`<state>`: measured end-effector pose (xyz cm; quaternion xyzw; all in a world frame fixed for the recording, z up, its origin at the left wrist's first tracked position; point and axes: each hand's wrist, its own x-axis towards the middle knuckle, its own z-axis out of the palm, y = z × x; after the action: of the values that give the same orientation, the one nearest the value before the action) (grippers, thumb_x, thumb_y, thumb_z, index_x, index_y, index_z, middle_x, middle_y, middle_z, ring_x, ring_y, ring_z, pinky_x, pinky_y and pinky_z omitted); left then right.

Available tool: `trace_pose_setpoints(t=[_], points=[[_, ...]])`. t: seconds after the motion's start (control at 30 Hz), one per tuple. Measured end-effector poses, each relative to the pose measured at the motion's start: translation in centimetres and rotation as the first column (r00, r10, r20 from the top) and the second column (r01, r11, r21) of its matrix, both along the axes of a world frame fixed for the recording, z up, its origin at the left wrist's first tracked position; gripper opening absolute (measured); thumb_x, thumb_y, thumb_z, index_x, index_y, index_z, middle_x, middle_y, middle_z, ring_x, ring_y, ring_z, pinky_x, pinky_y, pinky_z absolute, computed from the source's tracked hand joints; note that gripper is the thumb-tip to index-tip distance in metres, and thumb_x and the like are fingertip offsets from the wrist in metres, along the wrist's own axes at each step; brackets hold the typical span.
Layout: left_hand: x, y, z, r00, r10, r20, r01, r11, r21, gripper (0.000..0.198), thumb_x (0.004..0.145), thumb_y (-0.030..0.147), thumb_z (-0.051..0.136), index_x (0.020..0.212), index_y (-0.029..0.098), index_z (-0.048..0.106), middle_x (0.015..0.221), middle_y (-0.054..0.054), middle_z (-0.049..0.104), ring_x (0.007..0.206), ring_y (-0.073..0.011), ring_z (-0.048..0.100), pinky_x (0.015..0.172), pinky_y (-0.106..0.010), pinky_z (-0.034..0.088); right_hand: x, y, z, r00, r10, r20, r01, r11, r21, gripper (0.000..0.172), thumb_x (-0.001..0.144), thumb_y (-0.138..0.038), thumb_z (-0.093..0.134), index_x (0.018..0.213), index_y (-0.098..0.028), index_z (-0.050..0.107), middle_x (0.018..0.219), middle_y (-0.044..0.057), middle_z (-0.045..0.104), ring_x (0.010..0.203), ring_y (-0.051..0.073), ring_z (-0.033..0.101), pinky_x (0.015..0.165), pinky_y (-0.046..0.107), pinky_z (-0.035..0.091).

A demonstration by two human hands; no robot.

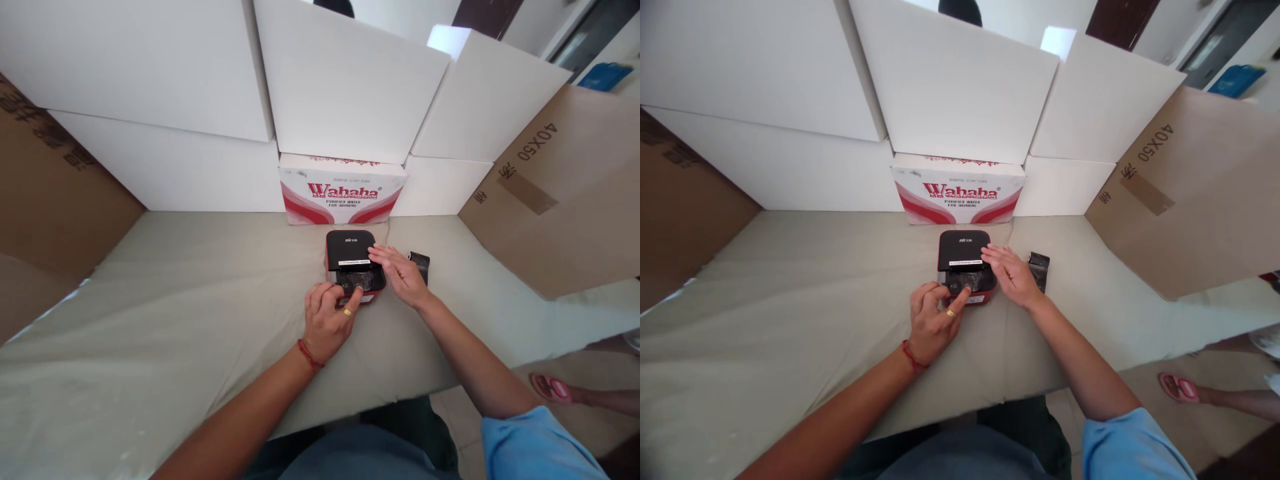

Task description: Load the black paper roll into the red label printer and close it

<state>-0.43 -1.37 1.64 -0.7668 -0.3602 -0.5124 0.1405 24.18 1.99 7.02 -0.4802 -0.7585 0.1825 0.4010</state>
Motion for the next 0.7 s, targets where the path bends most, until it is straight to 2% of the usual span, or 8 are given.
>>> trace_pose_setpoints(t=[0.13,0.2,0.33,0.47,0.53,0.7], points=[[0.3,-0.1,0.0,1.000,-0.025,0.004,0.025,1.000,0.003,0.038,0.094,0.009,0.078,0.128,0.028,0.079,0.116,-0.010,0.075,0.129,-0.0286,0.066,0.121,-0.050,0.050,-0.6,-0.9,-1.2,0.995,-0.048,0.093,0.040,0.996,0.085,0.053,0.123,-0.055,0.039,0.141,-0.032,0.083,0.154,0.009,0.080,0.155,0.027,0.069,0.142,0.065,0.036],[0.4,-0.1,0.0,0.999,-0.031,-0.029,0.031,0.999,0.006,0.041,0.095,0.012,0.077,0.132,0.027,0.078,0.116,-0.009,0.078,0.127,-0.0275,0.069,0.124,-0.049,0.049,-0.8,-1.2,-1.3,0.989,-0.069,0.132,0.054,0.992,0.115,0.050,0.123,-0.051,0.039,0.143,-0.033,0.082,0.154,0.008,0.079,0.155,0.026,0.069,0.143,0.065,0.033],[0.5,-0.2,0.6,0.995,-0.026,-0.101,0.028,1.000,0.013,0.041,0.096,0.014,0.076,0.135,0.027,0.077,0.112,-0.008,0.081,0.119,-0.0255,0.074,0.124,-0.046,0.049,-1.2,-1.7,-1.6,0.978,-0.114,0.173,0.085,0.982,0.171,0.047,0.123,-0.045,0.041,0.143,-0.031,0.081,0.152,0.009,0.080,0.152,0.026,0.070,0.143,0.065,0.034],[0.2,-0.1,1.3,0.992,-0.054,-0.118,0.060,0.997,0.047,0.030,0.098,0.014,0.074,0.126,0.025,0.078,0.114,-0.007,0.085,0.128,-0.0262,0.078,0.128,-0.047,0.045,-1.4,-1.9,-1.9,0.970,-0.154,0.189,0.116,0.973,0.198,0.048,0.123,-0.046,0.040,0.139,-0.032,0.083,0.149,0.009,0.082,0.149,0.025,0.073,0.142,0.062,0.037],[0.0,0.0,1.6,0.988,-0.083,-0.134,0.091,0.994,0.058,0.024,0.100,0.013,0.074,0.121,0.024,0.078,0.116,-0.006,0.088,0.128,-0.0250,0.079,0.125,-0.044,0.045,-1.4,-1.8,-1.9,0.967,-0.158,0.201,0.115,0.971,0.208,0.050,0.123,-0.046,0.038,0.139,-0.032,0.084,0.148,0.008,0.083,0.149,0.024,0.073,0.141,0.061,0.039],[-0.1,0.0,2.2,0.982,-0.085,-0.169,0.097,0.993,0.067,0.018,0.102,0.013,0.074,0.117,0.022,0.078,0.109,-0.003,0.091,0.105,-0.0215,0.079,0.104,-0.040,0.048,-1.7,-1.8,-1.2,0.958,-0.181,0.223,0.132,0.968,0.215,0.048,0.123,-0.043,0.039,0.137,-0.032,0.085,0.146,0.008,0.084,0.146,0.024,0.075,0.140,0.061,0.041]])
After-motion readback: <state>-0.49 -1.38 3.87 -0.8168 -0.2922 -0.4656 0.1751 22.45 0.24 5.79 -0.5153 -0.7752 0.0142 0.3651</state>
